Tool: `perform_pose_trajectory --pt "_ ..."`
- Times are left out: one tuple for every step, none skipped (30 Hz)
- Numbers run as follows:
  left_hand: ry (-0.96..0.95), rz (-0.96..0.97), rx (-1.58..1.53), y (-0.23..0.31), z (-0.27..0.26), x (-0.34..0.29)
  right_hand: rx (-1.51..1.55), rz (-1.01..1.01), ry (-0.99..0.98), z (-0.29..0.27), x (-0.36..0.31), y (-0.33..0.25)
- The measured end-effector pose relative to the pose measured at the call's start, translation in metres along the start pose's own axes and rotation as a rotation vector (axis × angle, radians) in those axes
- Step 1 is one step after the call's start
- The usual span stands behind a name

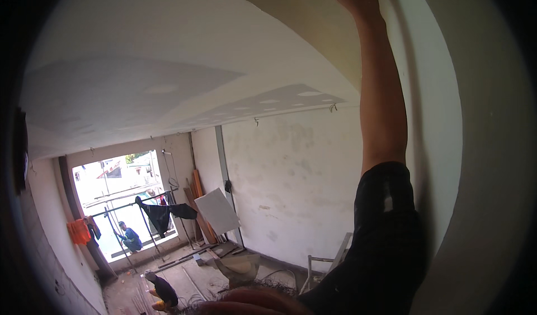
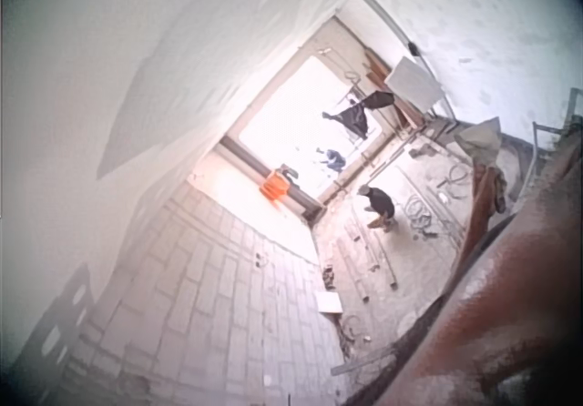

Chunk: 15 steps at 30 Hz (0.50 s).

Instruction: The person applies plaster to a ceiling using a hawk and a trowel. They repeatedly scoop plaster from the hawk and smooth it onto the ceiling surface in a continuous motion.

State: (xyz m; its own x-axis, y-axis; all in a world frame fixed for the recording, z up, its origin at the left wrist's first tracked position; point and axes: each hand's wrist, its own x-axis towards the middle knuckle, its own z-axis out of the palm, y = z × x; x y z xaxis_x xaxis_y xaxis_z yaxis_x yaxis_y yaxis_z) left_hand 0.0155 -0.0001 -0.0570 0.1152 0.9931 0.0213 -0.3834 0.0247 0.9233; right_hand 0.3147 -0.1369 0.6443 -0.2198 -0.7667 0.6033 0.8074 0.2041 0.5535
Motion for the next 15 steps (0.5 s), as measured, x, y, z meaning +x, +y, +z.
perform_pose_trajectory --pt "-0.015 -0.002 0.012 0.001 0.001 0.003 -0.047 -0.063 -0.003 -0.009 0.006 0.001" --pt "-0.038 0.036 0.011 0.012 0.006 -0.009 -0.14 -0.024 -0.044 -0.013 0.006 -0.009" --pt "-0.065 0.075 0.012 0.027 0.01 -0.022 -0.239 0.012 -0.086 -0.024 0.0 -0.024" --pt "-0.09 0.114 0.009 0.039 0.012 -0.031 0.177 0.205 -0.205 -0.041 -0.018 -0.046" --pt "-0.056 0.083 -0.051 0.038 0.012 -0.034 0.628 0.404 -0.324 -0.046 -0.048 -0.068" --pt "-0.061 0.051 -0.094 0.038 0.01 -0.033 0.861 0.482 -0.416 -0.054 -0.074 -0.088" --pt "-0.073 0.021 -0.135 0.04 0.009 -0.03 1.024 0.667 -0.529 -0.066 -0.102 -0.113" --pt "-0.091 -0.013 -0.126 0.049 0.008 -0.032 1.097 0.767 -0.711 -0.064 -0.134 -0.135" --pt "-0.105 -0.046 -0.122 0.06 0.007 -0.035 1.147 0.861 -0.903 -0.06 -0.166 -0.158" --pt "-0.121 -0.073 -0.112 0.071 0.005 -0.039 1.13 0.835 -1.228 -0.049 -0.189 -0.18" --pt "-0.18 -0.026 -0.13 0.087 0.007 -0.043 1.288 0.923 -1.384 -0.039 -0.225 -0.199" --pt "-0.274 0.012 -0.132 0.111 0.014 -0.044 1.302 1.052 -1.509 -0.04 -0.256 -0.215" --pt "-0.33 0.056 -0.163 0.129 0.021 -0.049 1.405 1.155 -1.579 -0.036 -0.284 -0.234" --pt "-0.382 0.093 -0.198 0.143 0.028 -0.052 1.513 1.268 -1.649 -0.033 -0.307 -0.248" --pt "-0.379 0.133 -0.192 0.151 0.034 -0.053 1.643 1.335 -1.662 -0.026 -0.328 -0.258"
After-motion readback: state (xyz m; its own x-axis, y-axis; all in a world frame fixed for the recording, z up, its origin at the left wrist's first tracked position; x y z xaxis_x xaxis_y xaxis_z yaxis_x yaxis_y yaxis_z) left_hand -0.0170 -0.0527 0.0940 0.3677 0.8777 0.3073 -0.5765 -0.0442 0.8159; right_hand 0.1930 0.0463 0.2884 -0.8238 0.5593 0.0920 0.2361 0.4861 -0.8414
